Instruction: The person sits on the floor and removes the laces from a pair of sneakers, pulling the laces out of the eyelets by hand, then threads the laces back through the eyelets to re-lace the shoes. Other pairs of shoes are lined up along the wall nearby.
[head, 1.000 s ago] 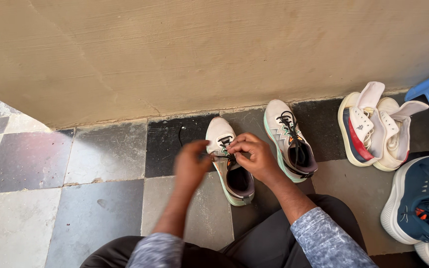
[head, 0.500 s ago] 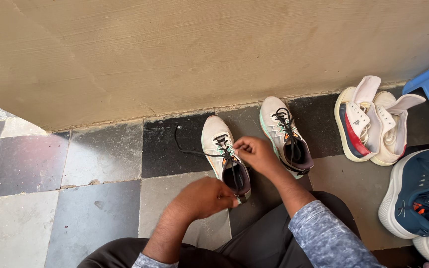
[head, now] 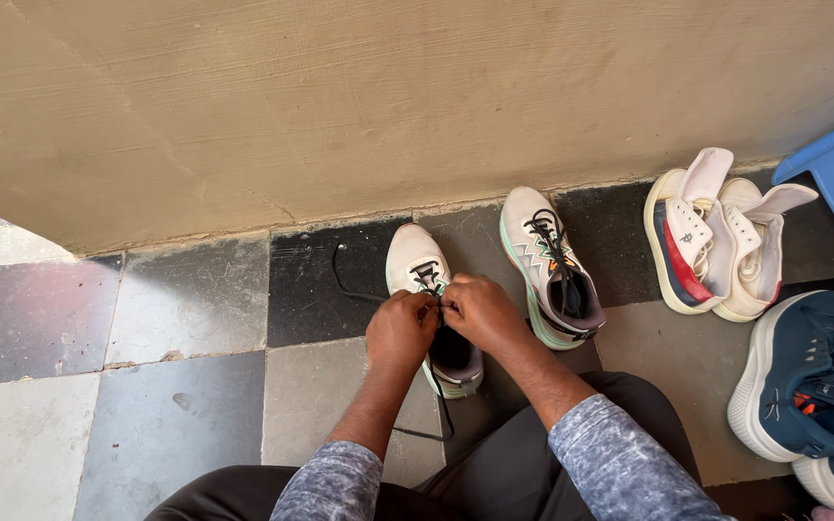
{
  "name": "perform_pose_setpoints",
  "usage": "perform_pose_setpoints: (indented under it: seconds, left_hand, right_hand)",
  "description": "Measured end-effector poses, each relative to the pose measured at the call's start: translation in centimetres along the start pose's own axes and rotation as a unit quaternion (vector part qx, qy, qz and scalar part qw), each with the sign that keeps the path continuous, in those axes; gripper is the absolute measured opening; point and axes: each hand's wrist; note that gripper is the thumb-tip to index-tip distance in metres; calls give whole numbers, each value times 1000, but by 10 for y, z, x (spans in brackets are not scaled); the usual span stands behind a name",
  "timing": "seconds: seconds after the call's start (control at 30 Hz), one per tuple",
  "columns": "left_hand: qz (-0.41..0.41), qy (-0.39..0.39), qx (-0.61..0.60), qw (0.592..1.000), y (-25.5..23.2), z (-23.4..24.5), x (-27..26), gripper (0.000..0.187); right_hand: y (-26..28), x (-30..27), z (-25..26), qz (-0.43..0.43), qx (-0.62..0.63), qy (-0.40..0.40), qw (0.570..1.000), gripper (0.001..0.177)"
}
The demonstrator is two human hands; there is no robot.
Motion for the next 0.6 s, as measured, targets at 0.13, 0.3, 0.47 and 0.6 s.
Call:
perform_pose_setpoints:
  seconds: [0.13,0.3,0.47,0.6]
  left_hand:
    - [-45,1,16,999,7,-5,2,11]
    - [81,-57,-85,991,25,-15,8,14]
    - [160,-23,-179,970,36,-14,12,14]
    - [108,20,-132,985,31,-2,6,18]
  right_hand:
    - [-6,-3,-1,-28,32,13,999,10]
    - [-20,-7,-19,-124,241,-11,962,9]
    - [-29,-11,-40,-325,359,70,872,12]
    - [-27,-14,-35,-212,324,34,921,23]
Point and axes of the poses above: each hand's wrist, its own x-axis towards the middle knuckle, its own z-axis out of the back of the hand, y = z × x, and after that the axes turned 1 degree about x, right-handed
